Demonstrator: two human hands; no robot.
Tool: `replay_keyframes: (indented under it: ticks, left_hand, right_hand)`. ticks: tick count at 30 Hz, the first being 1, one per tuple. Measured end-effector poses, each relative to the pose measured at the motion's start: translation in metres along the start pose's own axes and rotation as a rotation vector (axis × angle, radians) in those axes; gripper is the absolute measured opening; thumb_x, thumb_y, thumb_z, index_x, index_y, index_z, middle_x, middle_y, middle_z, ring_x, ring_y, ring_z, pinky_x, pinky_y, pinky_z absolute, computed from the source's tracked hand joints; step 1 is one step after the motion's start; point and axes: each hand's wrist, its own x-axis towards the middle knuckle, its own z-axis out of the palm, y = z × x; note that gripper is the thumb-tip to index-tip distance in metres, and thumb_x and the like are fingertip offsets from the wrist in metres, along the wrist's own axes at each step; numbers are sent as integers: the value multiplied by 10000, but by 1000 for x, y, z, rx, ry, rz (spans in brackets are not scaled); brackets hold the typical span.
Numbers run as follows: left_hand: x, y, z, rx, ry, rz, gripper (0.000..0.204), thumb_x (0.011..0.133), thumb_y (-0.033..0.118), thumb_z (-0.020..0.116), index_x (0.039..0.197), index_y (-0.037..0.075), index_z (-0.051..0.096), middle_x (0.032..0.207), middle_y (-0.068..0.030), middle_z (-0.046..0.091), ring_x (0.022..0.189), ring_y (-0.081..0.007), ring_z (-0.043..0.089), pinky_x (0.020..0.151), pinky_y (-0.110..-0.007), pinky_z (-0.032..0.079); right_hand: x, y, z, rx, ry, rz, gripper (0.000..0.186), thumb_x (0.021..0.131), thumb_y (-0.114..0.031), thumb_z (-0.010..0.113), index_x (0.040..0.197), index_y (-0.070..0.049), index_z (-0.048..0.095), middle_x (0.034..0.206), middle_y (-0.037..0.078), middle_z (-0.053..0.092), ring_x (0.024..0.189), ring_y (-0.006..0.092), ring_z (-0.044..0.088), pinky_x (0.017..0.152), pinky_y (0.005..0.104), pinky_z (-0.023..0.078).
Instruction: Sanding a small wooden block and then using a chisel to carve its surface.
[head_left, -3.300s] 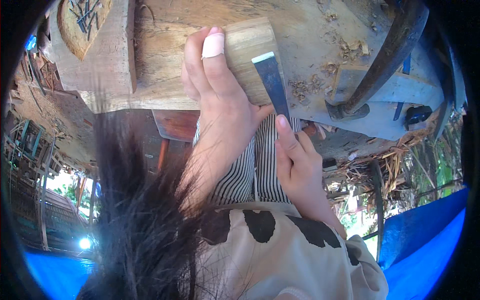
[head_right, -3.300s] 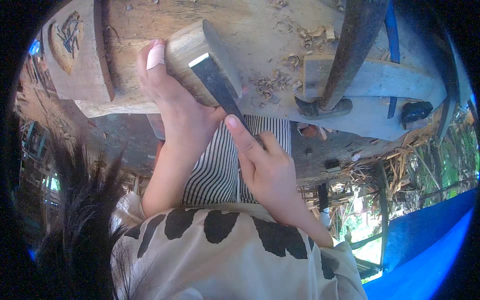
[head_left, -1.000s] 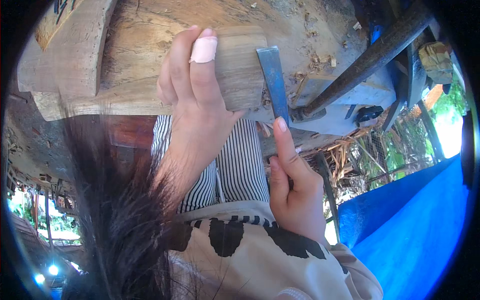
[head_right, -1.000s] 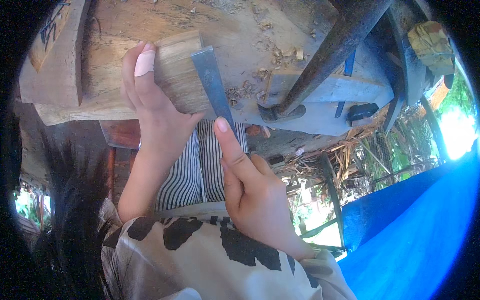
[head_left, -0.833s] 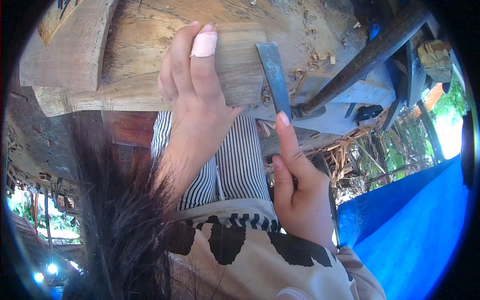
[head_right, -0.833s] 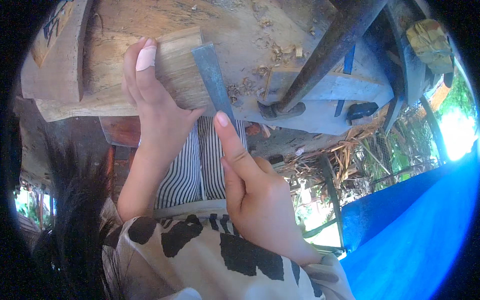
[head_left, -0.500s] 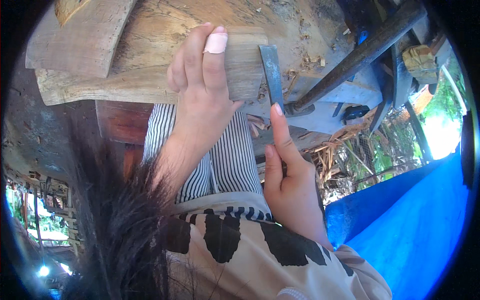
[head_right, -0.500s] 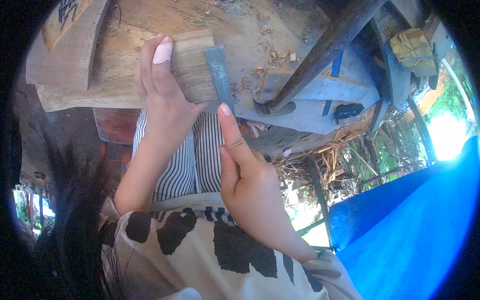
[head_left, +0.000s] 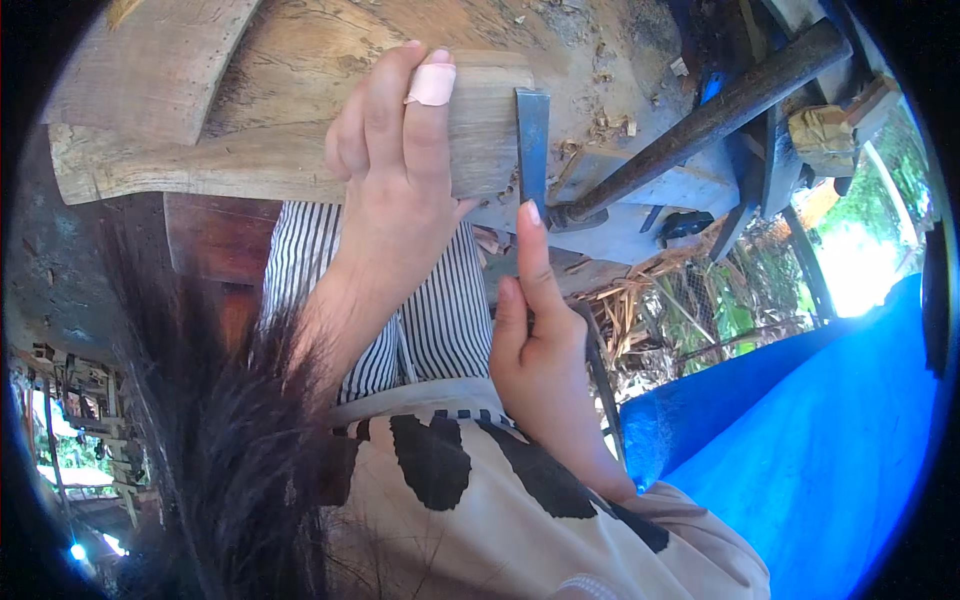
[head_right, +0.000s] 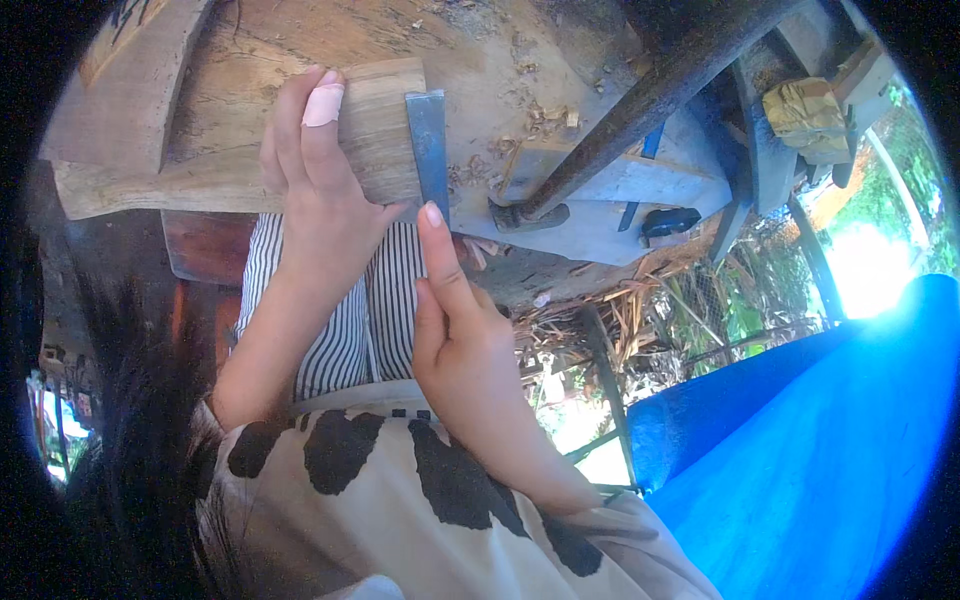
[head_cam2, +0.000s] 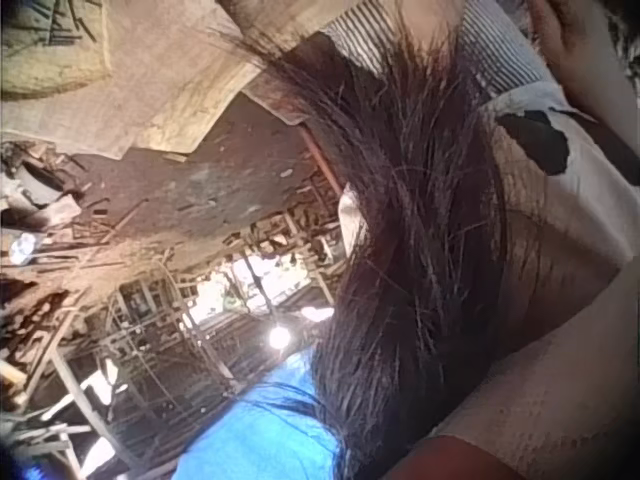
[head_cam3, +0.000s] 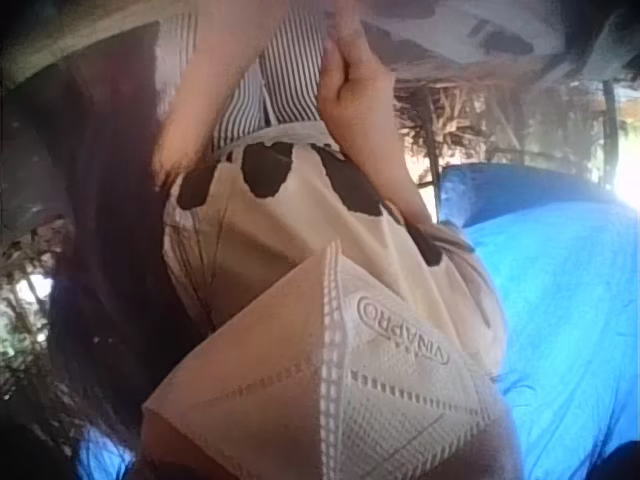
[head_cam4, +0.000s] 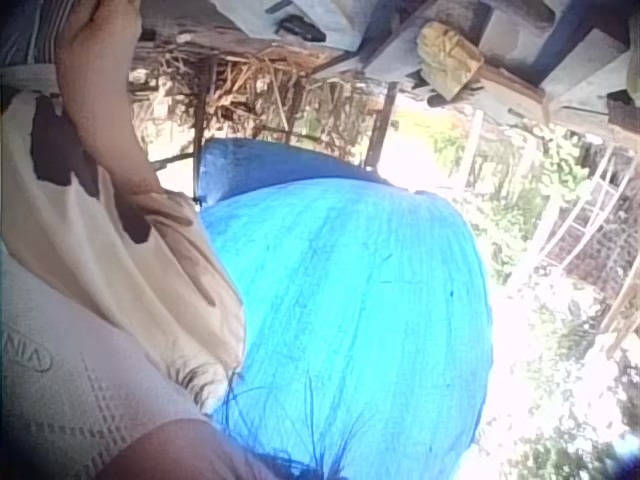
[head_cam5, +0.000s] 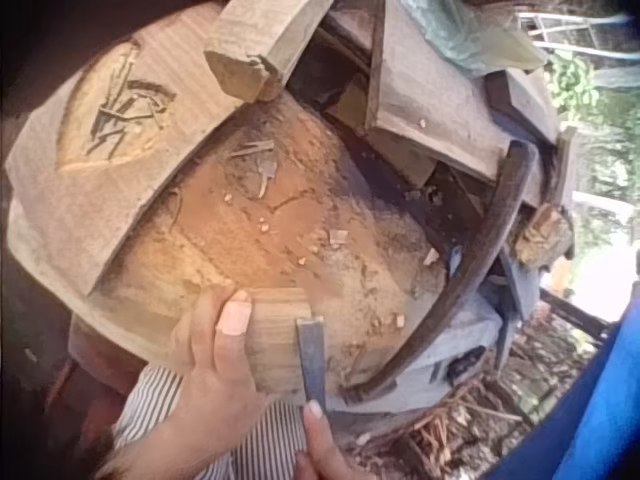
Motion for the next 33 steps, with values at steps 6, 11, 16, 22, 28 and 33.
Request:
replay_keyframes:
  ticks: [6, 11, 16, 22, 28, 33]
  left_hand:
    - [-3, 0, 6, 83, 99, -3, 1079, 514, 110, 863, 1451, 67, 330, 1442, -156, 383, 1267, -340, 387, 1020, -438, 287]
    - [-6, -4, 9, 50, 126, 1, 1072, 490, 121, 861, 1439, 72, 364, 1430, -141, 409, 1252, -327, 403, 1014, -430, 283]
    - [-6, -6, 8, 46, 103, 2, 1092, 469, 120, 864, 1438, 75, 365, 1438, -134, 403, 1265, -321, 387, 1008, -423, 286]
    - [-2, -4, 0, 42, 76, -26, 1066, 470, 105, 851, 1427, 87, 382, 1437, -114, 411, 1271, -304, 389, 1006, -410, 295]
    - [-1, -7, 4, 121, 163, -8, 836, 614, 85, 755, 1388, 90, 439, 1394, -93, 469, 1236, -273, 439, 991, -390, 318]
    - [0, -6, 0, 118, 145, -19, 761, 661, 83, 717, 1378, 86, 459, 1389, -89, 475, 1234, -265, 441, 984, -385, 321]
  right_hand:
    - [64, -24, -6, 133, 177, -280, 499, 1001, -53, 403, 1494, -5, 342, 1369, 225, 549, 1016, 249, 656, 909, 300, 487]
    - [21, -4, -20, -157, 148, -366, 524, 994, -26, 404, 1512, -32, 328, 1201, 187, 642, 667, 164, 550, 699, 250, 487]
    - [-7, -18, -44, -60, -23, 47, 580, 946, 5, 527, 1496, -121, 389, 1066, 291, 655, 733, 293, 674, 719, 335, 523]
    - [-2, -33, -48, -106, -101, 86, 595, 965, -25, 513, 1522, -130, 333, 884, 252, 663, 653, 258, 646, 675, 333, 514]
    - [-3, -48, -54, -116, -138, 128, 586, 992, -41, 456, 1544, -120, 275, 739, 99, 556, 611, 148, 493, 633, 261, 432]
    - [-1, -56, -70, -68, -191, 160, 606, 976, -36, 485, 1539, -155, 293, 784, 213, 630, 565, 235, 549, 653, 303, 485]
